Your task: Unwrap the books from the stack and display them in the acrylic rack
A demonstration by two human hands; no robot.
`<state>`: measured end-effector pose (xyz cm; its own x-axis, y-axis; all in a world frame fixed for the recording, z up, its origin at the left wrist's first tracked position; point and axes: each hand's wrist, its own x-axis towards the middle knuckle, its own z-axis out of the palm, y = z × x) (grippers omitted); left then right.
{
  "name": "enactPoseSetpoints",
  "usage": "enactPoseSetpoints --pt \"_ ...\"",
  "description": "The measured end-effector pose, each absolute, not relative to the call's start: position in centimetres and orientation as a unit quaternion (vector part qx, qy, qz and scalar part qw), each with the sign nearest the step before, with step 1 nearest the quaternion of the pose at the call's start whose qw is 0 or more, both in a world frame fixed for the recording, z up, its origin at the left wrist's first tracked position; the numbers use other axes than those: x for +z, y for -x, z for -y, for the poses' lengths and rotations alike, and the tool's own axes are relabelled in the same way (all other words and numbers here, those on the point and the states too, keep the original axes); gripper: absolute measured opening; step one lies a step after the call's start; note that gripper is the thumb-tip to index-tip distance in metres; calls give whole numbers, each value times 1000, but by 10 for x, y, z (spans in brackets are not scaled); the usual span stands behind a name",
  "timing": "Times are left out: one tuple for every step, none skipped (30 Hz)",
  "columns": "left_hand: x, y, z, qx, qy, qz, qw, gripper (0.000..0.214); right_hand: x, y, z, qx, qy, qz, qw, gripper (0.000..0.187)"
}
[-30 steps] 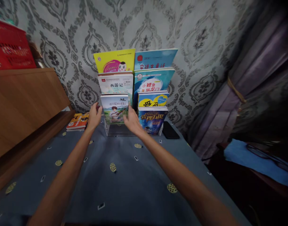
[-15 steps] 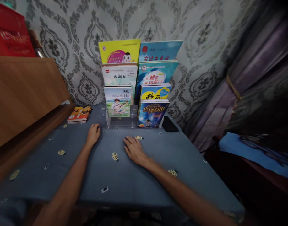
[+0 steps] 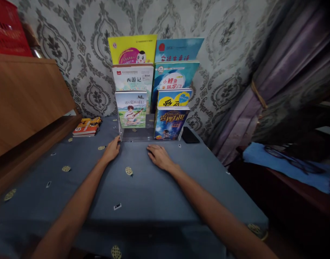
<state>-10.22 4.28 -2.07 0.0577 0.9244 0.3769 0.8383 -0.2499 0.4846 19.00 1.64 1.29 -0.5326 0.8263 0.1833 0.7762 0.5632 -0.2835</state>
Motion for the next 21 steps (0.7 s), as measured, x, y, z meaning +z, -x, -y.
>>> enactPoseSetpoints --pt "-21 102 -42 319 -723 -609 66 56 14 -195 -19 79 472 866 144 38" --pt "-21 102 -42 319 -722 -610 64 55 14 -199 -22 75 483 861 140 37" --pt "-21 103 -42 317 -721 -612 63 55 15 -204 -24 74 493 856 138 37" --pt "-22 103 -42 314 -721 -615 62 55 15 -209 -26 73 502 851 137 36" --pt "-22 103 -42 311 -721 -616 60 55 15 -213 -27 73 510 846 138 36" --pt "-22 103 -43 308 -722 -616 57 55 16 -217 -29 72 517 842 138 35" --pt "-22 103 -43 305 -725 -615 54 55 16 -220 -30 71 525 837 138 35" --pt "-22 103 -43 302 -728 -613 51 55 15 -224 -32 70 534 831 138 35" --pt "-22 103 -43 298 -731 -612 48 56 15 -227 -33 68 543 826 137 35" --pt "-22 103 -43 292 -734 -611 47 56 15 -229 -35 66 551 821 136 34" --pt "-22 103 -43 286 -736 -612 45 56 14 -231 -36 64 559 816 136 34" --pt "-22 103 -43 281 -735 -615 43 56 14 -233 -37 62 565 812 136 34" --pt "-22 103 -42 277 -734 -619 41 56 14 -234 -38 61 569 809 136 34" --pt "-22 102 -42 274 -733 -622 38 55 13 -235 -38 59 571 808 136 35" --pt "-22 102 -42 272 -731 -625 35 55 13 -235 -38 58 571 807 137 35" --pt "-22 102 -41 271 -729 -628 31 54 13 -236 -38 58 571 807 137 35" --pt "-22 101 -41 269 -728 -630 28 53 13 -236 -39 57 571 808 136 35" --pt "-22 101 -41 268 -727 -631 25 53 13 -235 -39 57 570 808 135 35" --pt "-22 100 -41 265 -728 -633 22 52 13 -235 -39 57 570 809 135 35" --pt "-22 100 -40 261 -728 -633 21 52 13 -235 -39 57 569 809 134 35" --pt "-22 100 -40 258 -729 -634 20 52 13 -235 -39 57 569 809 134 35"
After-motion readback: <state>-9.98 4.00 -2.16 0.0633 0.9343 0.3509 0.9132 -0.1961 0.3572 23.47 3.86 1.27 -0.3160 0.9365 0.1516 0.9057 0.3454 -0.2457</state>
